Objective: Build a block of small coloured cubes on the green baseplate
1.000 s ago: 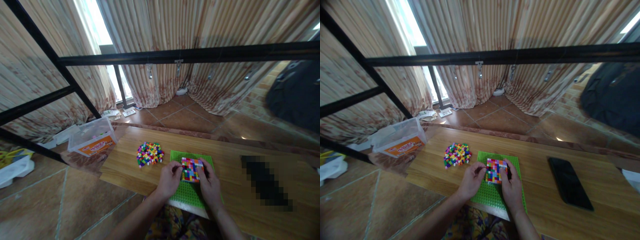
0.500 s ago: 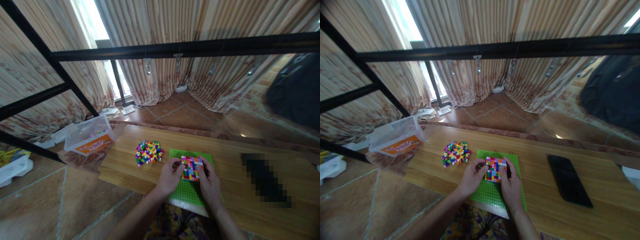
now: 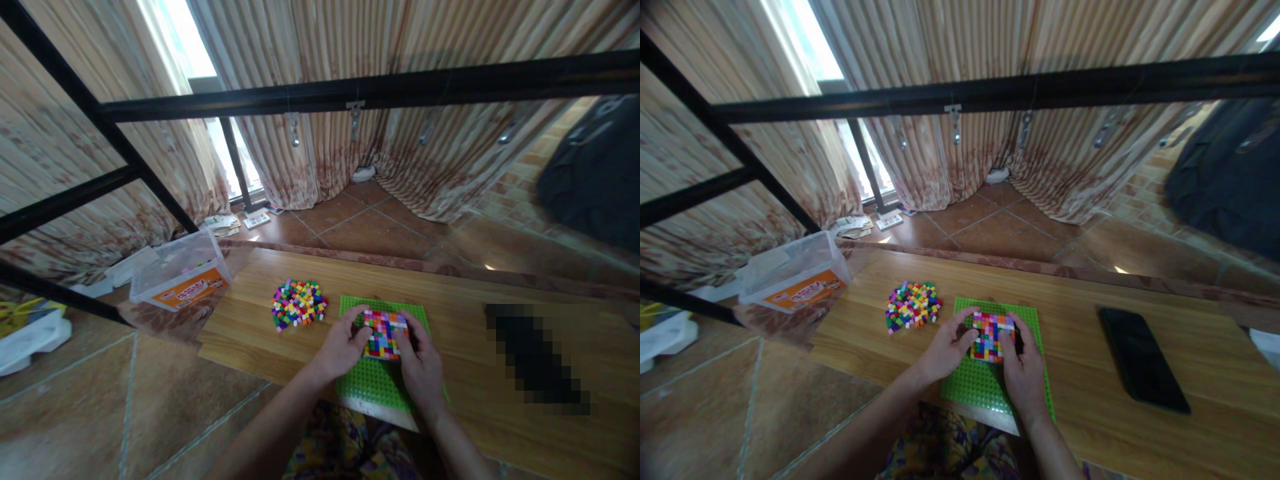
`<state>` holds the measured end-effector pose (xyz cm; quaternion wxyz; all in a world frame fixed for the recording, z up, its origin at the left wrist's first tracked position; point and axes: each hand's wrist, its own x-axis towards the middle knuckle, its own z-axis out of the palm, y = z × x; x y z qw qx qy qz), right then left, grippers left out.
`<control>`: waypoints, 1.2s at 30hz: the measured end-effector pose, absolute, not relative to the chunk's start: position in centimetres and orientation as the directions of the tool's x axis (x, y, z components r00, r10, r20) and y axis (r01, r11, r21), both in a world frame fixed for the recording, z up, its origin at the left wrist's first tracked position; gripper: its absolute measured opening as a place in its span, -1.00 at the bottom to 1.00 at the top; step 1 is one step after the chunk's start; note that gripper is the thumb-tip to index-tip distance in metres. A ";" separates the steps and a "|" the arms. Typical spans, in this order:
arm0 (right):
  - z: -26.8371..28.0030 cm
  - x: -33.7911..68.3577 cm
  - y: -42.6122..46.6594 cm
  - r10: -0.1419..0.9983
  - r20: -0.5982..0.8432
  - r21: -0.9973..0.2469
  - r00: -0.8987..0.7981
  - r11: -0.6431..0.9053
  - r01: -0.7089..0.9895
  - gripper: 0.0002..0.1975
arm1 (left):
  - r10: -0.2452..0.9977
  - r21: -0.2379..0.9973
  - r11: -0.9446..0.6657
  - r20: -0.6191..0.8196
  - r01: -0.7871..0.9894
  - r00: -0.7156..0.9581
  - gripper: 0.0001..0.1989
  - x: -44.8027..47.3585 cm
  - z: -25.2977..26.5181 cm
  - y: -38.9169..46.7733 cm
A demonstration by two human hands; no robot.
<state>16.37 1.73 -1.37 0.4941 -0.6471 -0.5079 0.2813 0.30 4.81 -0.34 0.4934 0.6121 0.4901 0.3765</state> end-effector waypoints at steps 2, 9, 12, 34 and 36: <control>-1.4 16.4 1.7 0.936 0.144 -0.924 0.321 0.011 0.383 -0.49 | 0.973 0.973 -0.049 -0.004 0.224 0.230 -0.53 0.5 -0.4 4.8; -1.6 16.5 1.8 0.935 0.148 -0.918 0.322 0.009 0.397 -0.49 | 0.979 0.960 -0.101 0.048 0.260 0.200 -0.56 0.8 0.0 4.6; -1.8 16.5 1.8 0.934 0.155 -0.920 0.321 0.018 0.391 -0.49 | 0.980 0.958 -0.106 0.055 0.267 0.194 -0.57 0.9 0.2 4.4; -1.7 16.5 1.8 0.934 0.166 -0.913 0.316 0.024 0.408 -0.48 | 0.923 0.998 0.016 -0.039 0.063 0.383 -0.40 -0.8 -0.9 5.1; -1.6 16.5 1.8 0.931 0.178 -0.912 0.318 0.035 0.409 -0.49 | 0.917 0.998 0.013 -0.037 0.064 0.397 -0.36 -0.9 -0.8 5.0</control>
